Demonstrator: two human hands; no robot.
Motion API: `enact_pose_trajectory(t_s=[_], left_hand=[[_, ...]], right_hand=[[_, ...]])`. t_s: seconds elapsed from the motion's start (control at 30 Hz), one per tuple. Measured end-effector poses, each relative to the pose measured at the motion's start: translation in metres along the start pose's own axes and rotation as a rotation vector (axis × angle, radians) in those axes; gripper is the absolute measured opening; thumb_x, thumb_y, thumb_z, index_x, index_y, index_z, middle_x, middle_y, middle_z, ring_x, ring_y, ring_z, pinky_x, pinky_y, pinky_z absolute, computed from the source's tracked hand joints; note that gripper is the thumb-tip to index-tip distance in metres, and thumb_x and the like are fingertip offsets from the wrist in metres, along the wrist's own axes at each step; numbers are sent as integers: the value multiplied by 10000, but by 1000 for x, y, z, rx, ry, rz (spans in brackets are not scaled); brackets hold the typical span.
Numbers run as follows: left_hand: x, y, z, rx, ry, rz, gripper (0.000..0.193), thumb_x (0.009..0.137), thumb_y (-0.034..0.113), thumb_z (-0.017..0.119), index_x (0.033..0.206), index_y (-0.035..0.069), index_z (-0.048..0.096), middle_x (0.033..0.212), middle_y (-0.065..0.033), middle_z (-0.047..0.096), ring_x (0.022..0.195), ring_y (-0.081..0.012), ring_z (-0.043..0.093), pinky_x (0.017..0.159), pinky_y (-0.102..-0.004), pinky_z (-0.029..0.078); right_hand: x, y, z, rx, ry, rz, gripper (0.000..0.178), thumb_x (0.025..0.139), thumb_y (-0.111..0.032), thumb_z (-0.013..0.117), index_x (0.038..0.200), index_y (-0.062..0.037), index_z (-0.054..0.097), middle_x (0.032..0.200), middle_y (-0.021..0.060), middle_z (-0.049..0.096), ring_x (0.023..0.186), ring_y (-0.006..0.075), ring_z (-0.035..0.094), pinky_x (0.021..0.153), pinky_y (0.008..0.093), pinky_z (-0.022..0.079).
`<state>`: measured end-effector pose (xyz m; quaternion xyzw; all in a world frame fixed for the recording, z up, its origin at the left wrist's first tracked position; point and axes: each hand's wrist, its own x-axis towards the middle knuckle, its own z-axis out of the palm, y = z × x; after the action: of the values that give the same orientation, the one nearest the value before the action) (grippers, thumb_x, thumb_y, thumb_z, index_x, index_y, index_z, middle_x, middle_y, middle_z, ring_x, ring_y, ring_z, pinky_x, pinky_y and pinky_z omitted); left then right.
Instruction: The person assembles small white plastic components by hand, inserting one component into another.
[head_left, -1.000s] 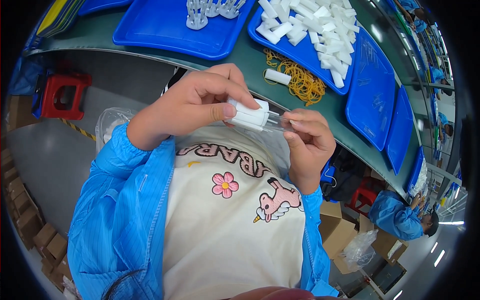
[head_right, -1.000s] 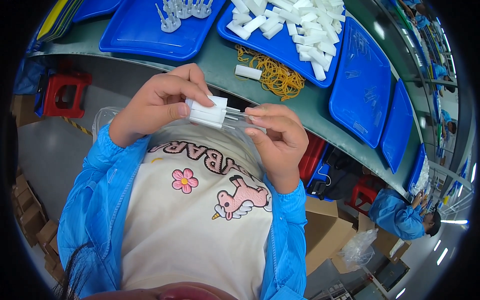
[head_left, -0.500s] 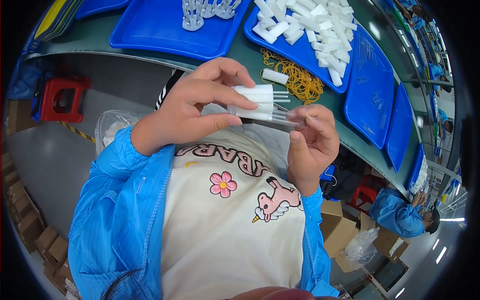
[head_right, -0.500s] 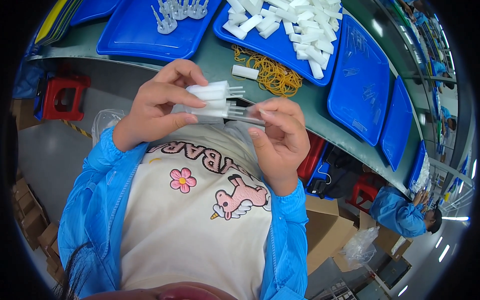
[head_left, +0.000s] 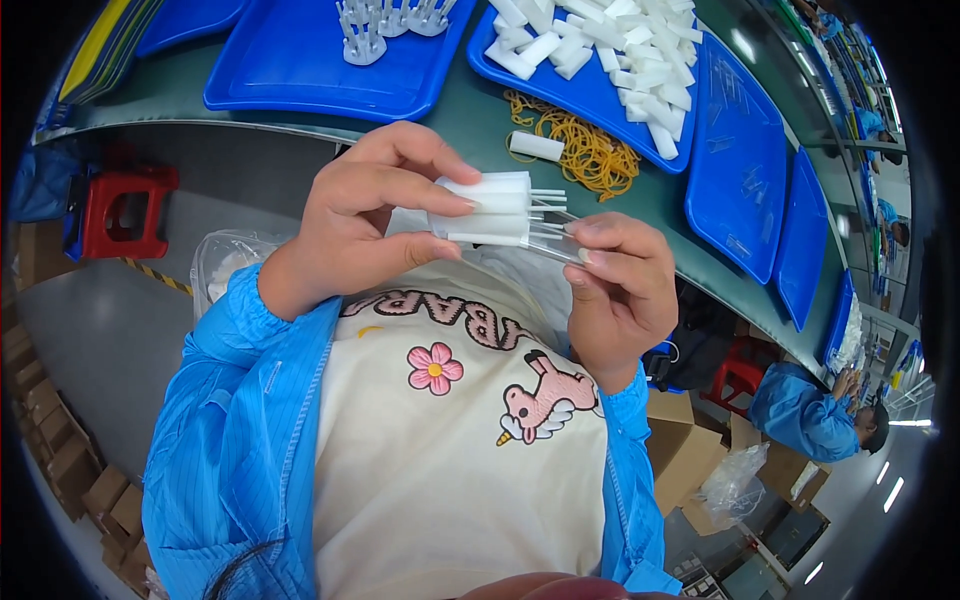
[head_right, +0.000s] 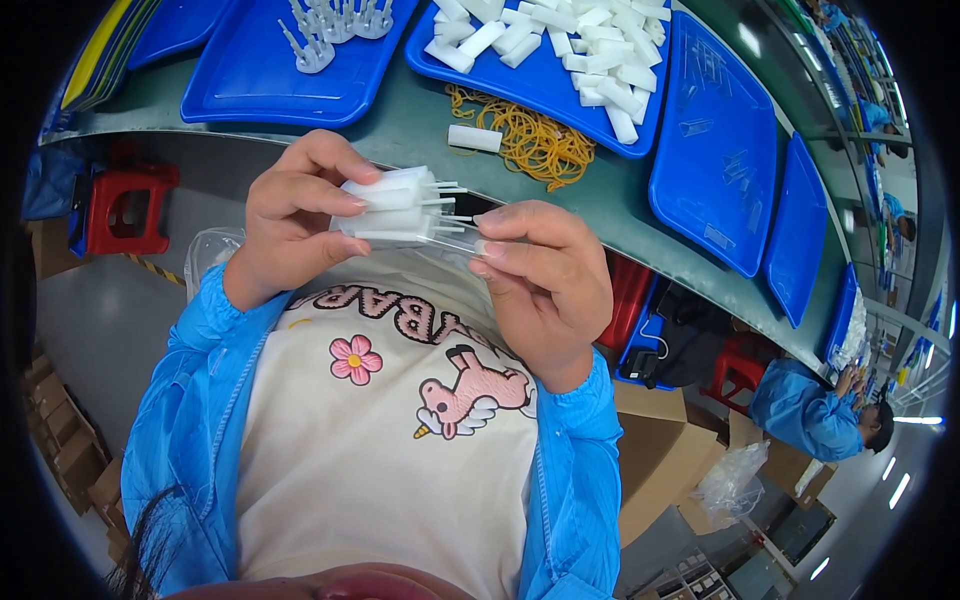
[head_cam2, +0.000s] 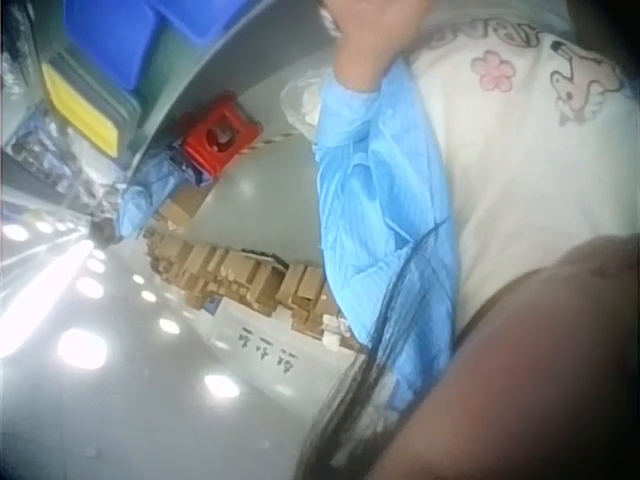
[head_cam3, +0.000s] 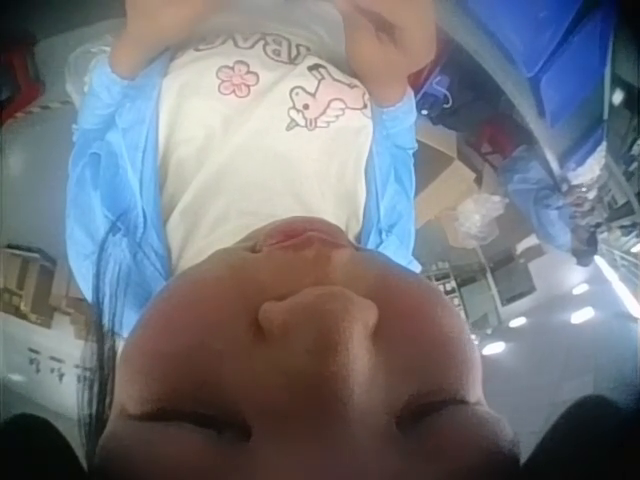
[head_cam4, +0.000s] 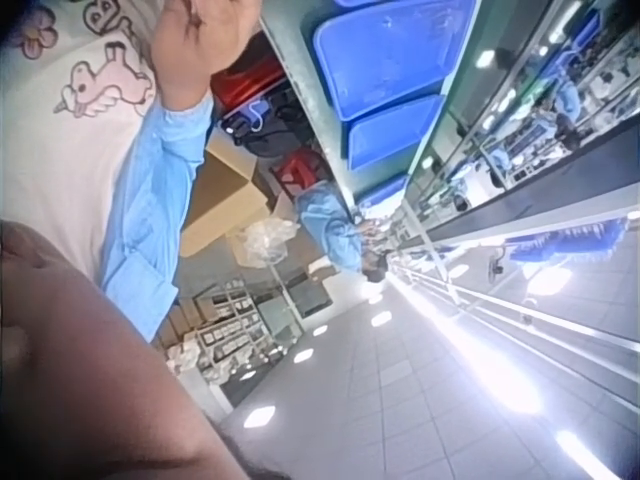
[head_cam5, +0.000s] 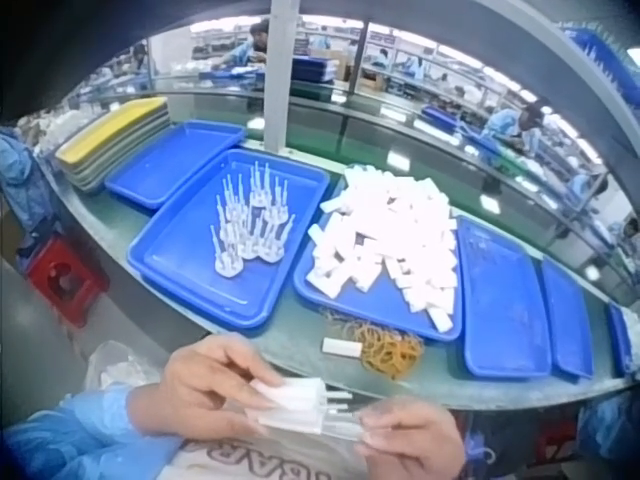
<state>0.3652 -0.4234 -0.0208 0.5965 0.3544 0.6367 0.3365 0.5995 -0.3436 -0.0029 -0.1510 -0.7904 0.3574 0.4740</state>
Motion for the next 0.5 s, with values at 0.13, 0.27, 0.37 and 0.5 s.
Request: enact_pose_trajectory(t_s=[0.13, 0.27, 0.37, 0.5], left_hand=[[-1, -1, 0, 1, 0, -2, 327, 703, 62, 829, 1009, 34, 719, 1122, -135, 615, 970, -209, 569, 820, -325, 487], [-2, -1, -1, 13, -14, 4, 337, 702, 66, 832, 1017, 35, 716, 1121, -136, 618, 979, -208, 566, 820, -326, 484], [-1, 0, -1, 31, -18, 4, 338, 703, 68, 832, 1019, 35, 714, 1122, -136, 620, 982, -206, 563, 820, -325, 482], [-1, 1, -2, 27, 1, -10, 331, 705, 68, 830, 1013, 34, 713, 1122, -136, 623, 978, -204, 562, 822, -325, 479]], right_hand=[[2, 2, -1, 76, 42, 1, 262, 706, 59, 775, 910, -27, 634, 983, 138, 646, 883, 246, 654, 723, 320, 543], [2, 1, -1, 116, 34, 79, 249, 712, 40, 776, 909, -25, 639, 972, 129, 643, 855, 237, 649, 706, 316, 533], [2, -2, 2, -14, 49, -21, 236, 720, 41, 769, 910, -24, 645, 973, 127, 640, 850, 232, 642, 698, 315, 527], [7, -1, -5, 67, -51, 2, 230, 737, 32, 766, 928, -22, 650, 972, 128, 633, 856, 226, 634, 698, 316, 521]])
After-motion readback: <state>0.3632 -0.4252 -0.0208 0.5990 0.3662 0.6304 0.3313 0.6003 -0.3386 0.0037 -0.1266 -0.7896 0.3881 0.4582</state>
